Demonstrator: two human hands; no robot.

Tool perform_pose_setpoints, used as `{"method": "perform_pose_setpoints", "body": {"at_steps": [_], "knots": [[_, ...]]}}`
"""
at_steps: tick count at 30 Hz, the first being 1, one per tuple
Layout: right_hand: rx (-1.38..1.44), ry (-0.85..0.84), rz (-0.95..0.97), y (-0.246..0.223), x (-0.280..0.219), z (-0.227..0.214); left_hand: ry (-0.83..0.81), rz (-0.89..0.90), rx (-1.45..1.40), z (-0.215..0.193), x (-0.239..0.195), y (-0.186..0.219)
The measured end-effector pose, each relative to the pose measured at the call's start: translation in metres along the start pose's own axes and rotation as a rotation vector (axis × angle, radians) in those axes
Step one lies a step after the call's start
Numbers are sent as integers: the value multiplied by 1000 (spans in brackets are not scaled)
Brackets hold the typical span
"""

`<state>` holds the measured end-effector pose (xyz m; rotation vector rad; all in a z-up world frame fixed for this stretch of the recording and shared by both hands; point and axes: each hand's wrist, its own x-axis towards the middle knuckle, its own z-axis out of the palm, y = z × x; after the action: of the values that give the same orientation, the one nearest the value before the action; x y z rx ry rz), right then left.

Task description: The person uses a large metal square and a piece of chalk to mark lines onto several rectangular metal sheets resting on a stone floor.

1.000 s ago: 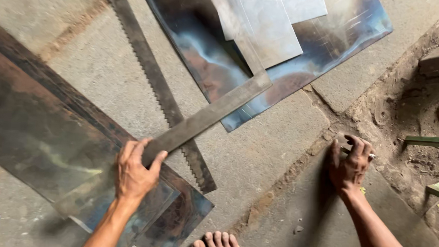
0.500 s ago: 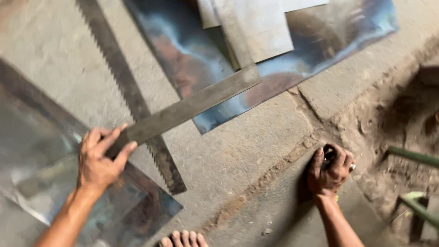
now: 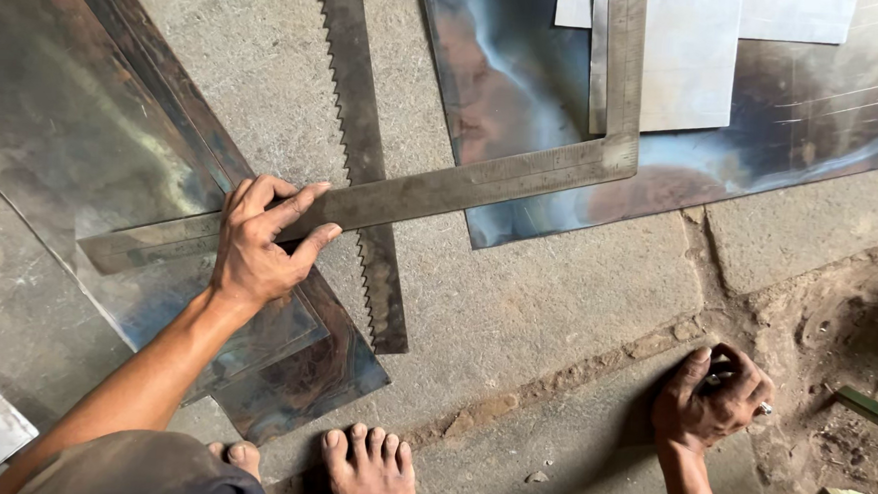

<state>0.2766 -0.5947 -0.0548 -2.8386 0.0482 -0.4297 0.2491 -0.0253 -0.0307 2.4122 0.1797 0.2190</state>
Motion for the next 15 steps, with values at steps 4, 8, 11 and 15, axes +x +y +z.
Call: {"method": "perform_pose_setpoints", "body": {"at_steps": [4, 8, 11, 15], "knots": [[-17, -16, -6, -1, 2, -1, 4, -1, 11, 0, -1, -2], [-32, -25, -21, -6, 3, -4, -2, -13, 4, 1, -2, -3], [0, -34, 19, -10, 5, -4, 10, 3, 9, 1, -2, -2], [11, -11, -2, -13, 4, -5, 16, 10, 19, 1, -2, -2]]}}
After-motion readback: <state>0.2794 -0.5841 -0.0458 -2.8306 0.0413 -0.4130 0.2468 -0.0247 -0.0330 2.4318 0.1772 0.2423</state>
